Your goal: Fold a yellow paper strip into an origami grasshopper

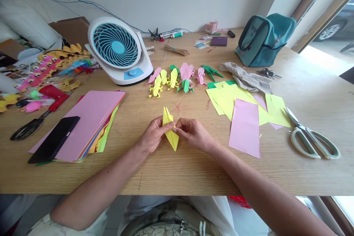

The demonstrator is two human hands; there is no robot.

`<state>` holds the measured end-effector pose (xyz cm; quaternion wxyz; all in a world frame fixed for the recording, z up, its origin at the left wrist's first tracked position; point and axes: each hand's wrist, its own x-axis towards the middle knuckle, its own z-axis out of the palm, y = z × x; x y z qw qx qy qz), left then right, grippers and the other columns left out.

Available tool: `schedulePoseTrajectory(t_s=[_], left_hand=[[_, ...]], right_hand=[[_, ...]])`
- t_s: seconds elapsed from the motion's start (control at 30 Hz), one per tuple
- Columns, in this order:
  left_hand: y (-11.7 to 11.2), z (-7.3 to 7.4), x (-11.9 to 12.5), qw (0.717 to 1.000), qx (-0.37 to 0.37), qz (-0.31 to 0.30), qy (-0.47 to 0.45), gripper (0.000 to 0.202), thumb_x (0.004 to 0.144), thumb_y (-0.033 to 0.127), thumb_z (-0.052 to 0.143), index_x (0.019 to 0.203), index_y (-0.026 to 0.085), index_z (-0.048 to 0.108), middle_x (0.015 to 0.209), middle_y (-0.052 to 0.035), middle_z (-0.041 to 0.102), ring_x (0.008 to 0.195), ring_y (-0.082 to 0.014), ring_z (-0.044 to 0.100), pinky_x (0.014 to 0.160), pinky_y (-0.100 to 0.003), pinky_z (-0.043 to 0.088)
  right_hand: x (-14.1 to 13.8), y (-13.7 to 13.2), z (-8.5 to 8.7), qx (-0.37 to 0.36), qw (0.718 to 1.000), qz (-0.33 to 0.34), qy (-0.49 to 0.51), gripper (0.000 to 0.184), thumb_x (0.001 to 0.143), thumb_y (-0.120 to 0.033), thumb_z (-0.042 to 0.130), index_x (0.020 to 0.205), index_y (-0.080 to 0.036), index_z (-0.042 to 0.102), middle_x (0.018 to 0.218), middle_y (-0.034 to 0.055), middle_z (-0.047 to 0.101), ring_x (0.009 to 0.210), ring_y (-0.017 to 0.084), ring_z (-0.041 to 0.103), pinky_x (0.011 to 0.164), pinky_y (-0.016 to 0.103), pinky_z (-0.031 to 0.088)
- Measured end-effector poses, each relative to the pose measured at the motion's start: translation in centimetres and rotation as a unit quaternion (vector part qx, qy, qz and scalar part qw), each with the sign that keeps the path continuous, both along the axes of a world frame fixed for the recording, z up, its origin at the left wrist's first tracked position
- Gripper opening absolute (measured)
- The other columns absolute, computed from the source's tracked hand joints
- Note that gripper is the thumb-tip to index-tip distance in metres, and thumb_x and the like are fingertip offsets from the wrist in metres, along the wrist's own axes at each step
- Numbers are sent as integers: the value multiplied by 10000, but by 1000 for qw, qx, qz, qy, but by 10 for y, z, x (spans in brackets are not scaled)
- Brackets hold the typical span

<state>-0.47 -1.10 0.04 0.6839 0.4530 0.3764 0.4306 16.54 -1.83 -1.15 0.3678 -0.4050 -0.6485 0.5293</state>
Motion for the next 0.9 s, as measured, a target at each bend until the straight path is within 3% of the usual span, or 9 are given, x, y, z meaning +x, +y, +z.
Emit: schedulePoseTrajectory(t_s=[0.37,0.57,0.73,0.9], left_hand=[[6,-6,-3,997,40,71,9,313,717,368,811,737,152,584,688,48,519,653,-77,432,630,-206,367],[9,-4,-6,997,11,82,-11,344,684,382,836,732,162,575,678,57,517,629,-73,442,618,-209,372],[5,-1,-4,999,-27,34,-28,341,643,373,867,743,154,625,700,43,575,648,-80,485,645,-218,389],[2,1,0,995,-72,-15,-61,390,617,377,895,808,145,646,728,32,600,669,-89,534,677,-228,419]], right_hand=[[4,2,1,-43,999,28,-14,418,801,-562,699,725,-172,569,604,-34,530,554,94,420,515,242,309],[13,3,4,-37,997,56,-30,425,836,-558,670,699,-176,545,597,-37,506,546,92,395,512,250,282],[8,4,1,-15,1000,15,10,372,821,-533,703,865,-181,590,735,-20,556,645,114,467,576,255,352],[-1,4,-2,-62,996,-21,55,430,733,-554,773,746,-190,544,658,-38,518,582,100,427,530,255,319]])
